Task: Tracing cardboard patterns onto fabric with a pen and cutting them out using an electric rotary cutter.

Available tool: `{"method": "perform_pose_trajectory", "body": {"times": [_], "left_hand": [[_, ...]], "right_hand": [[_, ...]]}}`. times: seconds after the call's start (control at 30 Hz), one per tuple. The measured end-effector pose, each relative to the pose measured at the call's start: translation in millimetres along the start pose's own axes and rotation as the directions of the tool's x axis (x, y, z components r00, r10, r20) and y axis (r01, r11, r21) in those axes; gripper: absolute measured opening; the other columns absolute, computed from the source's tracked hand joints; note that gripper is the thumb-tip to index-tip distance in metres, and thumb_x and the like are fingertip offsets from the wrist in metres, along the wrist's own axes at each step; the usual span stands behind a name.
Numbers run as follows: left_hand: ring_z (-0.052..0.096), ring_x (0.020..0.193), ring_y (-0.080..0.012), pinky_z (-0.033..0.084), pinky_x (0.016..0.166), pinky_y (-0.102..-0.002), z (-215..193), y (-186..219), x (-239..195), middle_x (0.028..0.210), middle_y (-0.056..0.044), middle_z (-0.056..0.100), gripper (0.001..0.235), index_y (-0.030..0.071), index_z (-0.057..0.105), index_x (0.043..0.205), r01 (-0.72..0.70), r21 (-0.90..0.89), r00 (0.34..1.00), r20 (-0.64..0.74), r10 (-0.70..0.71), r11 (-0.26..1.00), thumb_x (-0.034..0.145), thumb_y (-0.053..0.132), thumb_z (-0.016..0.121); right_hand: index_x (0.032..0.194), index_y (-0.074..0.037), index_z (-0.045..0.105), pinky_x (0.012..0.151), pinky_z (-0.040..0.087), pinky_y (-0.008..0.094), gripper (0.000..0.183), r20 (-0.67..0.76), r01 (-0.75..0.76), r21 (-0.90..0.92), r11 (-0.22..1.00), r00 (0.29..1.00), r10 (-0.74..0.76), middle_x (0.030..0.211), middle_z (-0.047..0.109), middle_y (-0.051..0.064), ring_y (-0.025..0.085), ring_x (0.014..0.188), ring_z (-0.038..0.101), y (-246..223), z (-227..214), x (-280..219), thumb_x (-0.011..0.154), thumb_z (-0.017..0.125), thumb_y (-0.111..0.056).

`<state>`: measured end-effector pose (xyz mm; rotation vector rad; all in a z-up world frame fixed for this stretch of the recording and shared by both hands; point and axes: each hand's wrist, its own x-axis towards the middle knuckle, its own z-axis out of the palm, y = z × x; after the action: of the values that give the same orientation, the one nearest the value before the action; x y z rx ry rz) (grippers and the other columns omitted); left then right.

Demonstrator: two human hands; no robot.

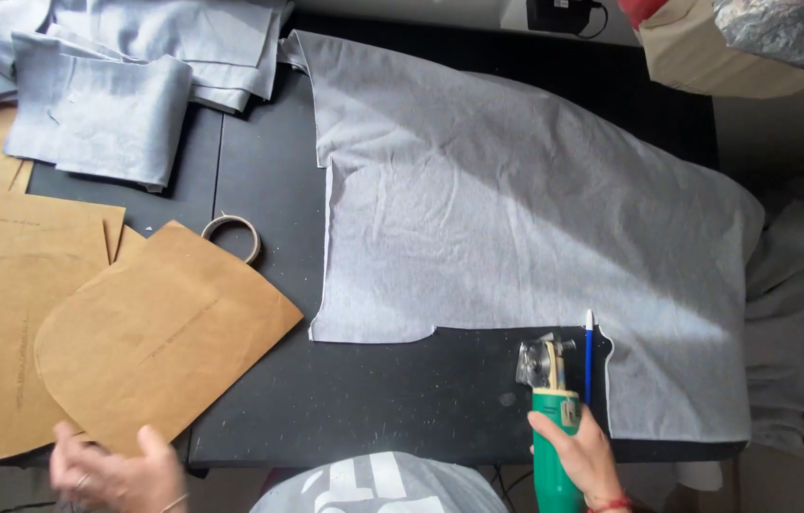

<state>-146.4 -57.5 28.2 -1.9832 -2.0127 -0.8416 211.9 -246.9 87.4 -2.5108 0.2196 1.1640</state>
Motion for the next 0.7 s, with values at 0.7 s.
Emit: {"method": "perform_pose_trajectory", "body": {"times": [0.7], "left_hand": [[0.045,0.112,-0.0195,0.026,0.099,-0.05,108.7,255.0,-77.4,0.119,-0.005,0.048,0.029,0.018,0.053,0.108,-0.579,-0.784,0.351,0.005,0.936,0.221,0.079,0.02,0.057]], "right_hand": [[0.099,-0.014,0.057,0.081,0.042,0.032,0.049,-0.032,0.085,-0.226,0.971,0.995,-0.094,0.094,0.066,0.007,0.026,0.092,0.06,-19.6,8.9,21.2,0.06,0.063,-0.044]]}}
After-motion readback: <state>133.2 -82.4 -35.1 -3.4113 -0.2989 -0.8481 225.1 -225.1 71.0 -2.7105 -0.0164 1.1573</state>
